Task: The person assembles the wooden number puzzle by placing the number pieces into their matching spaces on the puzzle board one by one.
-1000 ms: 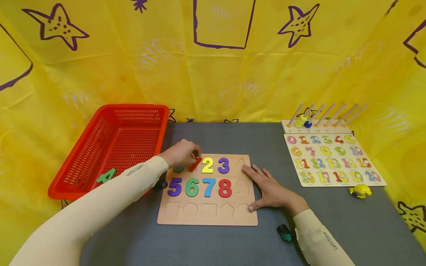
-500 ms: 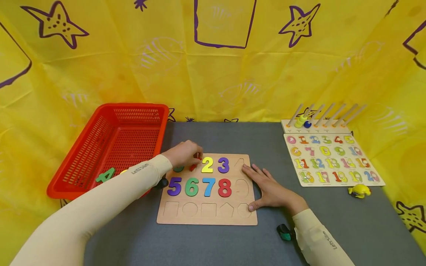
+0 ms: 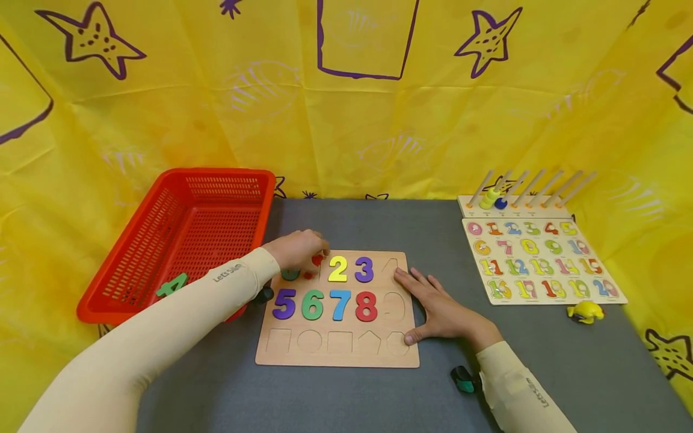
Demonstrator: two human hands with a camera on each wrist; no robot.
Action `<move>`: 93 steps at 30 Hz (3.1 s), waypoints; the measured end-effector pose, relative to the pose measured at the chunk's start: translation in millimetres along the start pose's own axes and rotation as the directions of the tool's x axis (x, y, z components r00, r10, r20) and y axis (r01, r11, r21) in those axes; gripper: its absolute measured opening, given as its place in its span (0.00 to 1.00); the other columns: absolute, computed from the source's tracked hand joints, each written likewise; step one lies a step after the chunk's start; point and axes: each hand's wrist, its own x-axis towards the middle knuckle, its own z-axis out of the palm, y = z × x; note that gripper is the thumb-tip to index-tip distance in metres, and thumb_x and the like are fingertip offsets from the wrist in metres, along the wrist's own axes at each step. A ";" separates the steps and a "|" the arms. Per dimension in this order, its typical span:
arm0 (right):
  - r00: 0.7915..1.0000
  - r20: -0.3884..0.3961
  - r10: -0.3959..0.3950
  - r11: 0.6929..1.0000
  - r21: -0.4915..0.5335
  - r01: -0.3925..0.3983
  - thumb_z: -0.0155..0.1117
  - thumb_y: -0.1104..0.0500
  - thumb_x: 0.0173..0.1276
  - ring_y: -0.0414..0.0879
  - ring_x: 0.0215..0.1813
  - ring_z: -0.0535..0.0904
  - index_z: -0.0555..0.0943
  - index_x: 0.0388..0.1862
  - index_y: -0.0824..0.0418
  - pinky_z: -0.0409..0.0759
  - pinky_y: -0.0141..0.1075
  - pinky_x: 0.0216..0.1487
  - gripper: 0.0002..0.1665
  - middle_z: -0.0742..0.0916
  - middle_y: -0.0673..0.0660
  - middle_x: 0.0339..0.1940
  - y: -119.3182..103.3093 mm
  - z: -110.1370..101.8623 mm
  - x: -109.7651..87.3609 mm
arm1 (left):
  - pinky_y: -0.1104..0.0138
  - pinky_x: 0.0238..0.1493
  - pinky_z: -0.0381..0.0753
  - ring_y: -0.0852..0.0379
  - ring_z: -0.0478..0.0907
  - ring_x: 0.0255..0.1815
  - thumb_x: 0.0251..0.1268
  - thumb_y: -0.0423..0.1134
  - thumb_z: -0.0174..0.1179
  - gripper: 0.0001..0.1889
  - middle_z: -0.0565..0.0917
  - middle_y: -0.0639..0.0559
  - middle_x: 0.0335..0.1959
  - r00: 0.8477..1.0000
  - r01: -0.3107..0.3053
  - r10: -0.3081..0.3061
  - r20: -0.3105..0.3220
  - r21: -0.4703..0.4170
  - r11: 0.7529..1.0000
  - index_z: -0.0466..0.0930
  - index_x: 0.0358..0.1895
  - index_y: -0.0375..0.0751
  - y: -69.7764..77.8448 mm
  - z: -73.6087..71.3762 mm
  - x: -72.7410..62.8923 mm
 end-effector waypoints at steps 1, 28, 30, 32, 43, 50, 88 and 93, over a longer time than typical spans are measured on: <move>1.000 -0.001 -0.002 1.000 0.001 0.002 0.80 0.30 0.44 0.58 0.83 0.37 0.48 0.85 0.52 0.32 0.62 0.76 0.77 0.53 0.50 0.84 -0.3 -0.1 0.0 | 0.63 0.46 0.83 0.51 0.77 0.42 0.59 0.39 0.76 0.23 0.81 0.47 0.49 0.999 -0.023 0.022 0.025 0.020 1.000 0.84 0.58 0.43 0.1 -0.2 -0.2; 1.000 0.001 0.016 1.000 0.006 -0.016 0.79 0.29 0.44 0.58 0.83 0.37 0.48 0.85 0.50 0.32 0.64 0.75 0.76 0.53 0.50 0.85 -0.4 1.1 0.6 | 0.64 0.37 0.83 0.53 0.76 0.31 0.56 0.44 0.78 0.17 0.80 0.49 0.34 0.995 -0.026 0.038 -0.094 0.126 0.992 0.87 0.43 0.37 6.9 6.7 -9.2; 1.000 0.001 0.017 1.000 0.002 -0.017 0.79 0.29 0.44 0.58 0.83 0.37 0.48 0.85 0.50 0.33 0.64 0.75 0.76 0.52 0.50 0.85 0.0 1.1 0.6 | 0.64 0.36 0.82 0.53 0.76 0.31 0.56 0.44 0.78 0.17 0.80 0.50 0.33 0.996 -0.017 0.027 -0.086 0.123 0.992 0.86 0.43 0.37 6.8 5.6 -9.9; 1.000 0.003 0.017 1.000 -0.001 -0.017 0.79 0.29 0.44 0.58 0.83 0.37 0.48 0.85 0.50 0.33 0.64 0.75 0.76 0.52 0.50 0.85 0.2 1.1 0.6 | 0.65 0.35 0.81 0.53 0.76 0.30 0.57 0.43 0.77 0.16 0.79 0.51 0.31 0.997 -0.017 0.026 -0.071 0.122 0.992 0.86 0.43 0.36 6.7 5.8 -9.6; 1.000 0.004 0.005 1.000 -0.005 -0.005 0.78 0.29 0.45 0.58 0.83 0.37 0.48 0.85 0.49 0.32 0.64 0.75 0.76 0.52 0.50 0.85 2.1 2.6 1.4 | 0.63 0.37 0.83 0.52 0.79 0.33 0.56 0.45 0.77 0.20 0.82 0.48 0.35 0.995 -0.023 0.033 -0.098 0.101 0.995 0.86 0.47 0.36 4.9 3.5 -11.5; 1.000 -0.009 -0.010 1.000 -0.005 0.010 0.79 0.29 0.44 0.58 0.83 0.37 0.49 0.85 0.51 0.32 0.63 0.75 0.76 0.53 0.51 0.85 2.6 1.3 -0.2 | 0.51 0.63 0.76 0.44 0.74 0.66 0.60 0.52 0.74 0.35 0.77 0.44 0.67 0.968 -0.147 0.134 -0.213 -0.047 0.988 0.77 0.68 0.43 -9.9 -48.8 -34.0; 1.000 0.000 -0.016 1.000 -0.002 0.016 0.79 0.28 0.45 0.60 0.83 0.38 0.50 0.85 0.51 0.34 0.65 0.75 0.75 0.53 0.51 0.84 -1.3 7.4 2.7 | 0.65 0.26 0.69 0.53 0.71 0.23 0.46 0.40 0.78 0.16 0.74 0.51 0.23 0.893 0.386 -0.379 0.242 0.019 0.922 0.77 0.26 0.41 -165.8 -3.4 -168.5; 1.000 -0.011 -0.014 1.000 -0.001 0.014 0.80 0.30 0.44 0.60 0.83 0.38 0.50 0.85 0.52 0.33 0.64 0.75 0.76 0.53 0.52 0.84 -1.7 2.8 1.1 | 0.64 0.27 0.70 0.54 0.71 0.23 0.54 0.39 0.77 0.16 0.74 0.52 0.22 0.938 0.337 -0.332 0.097 -0.036 0.941 0.76 0.27 0.40 -179.0 -1.4 -153.5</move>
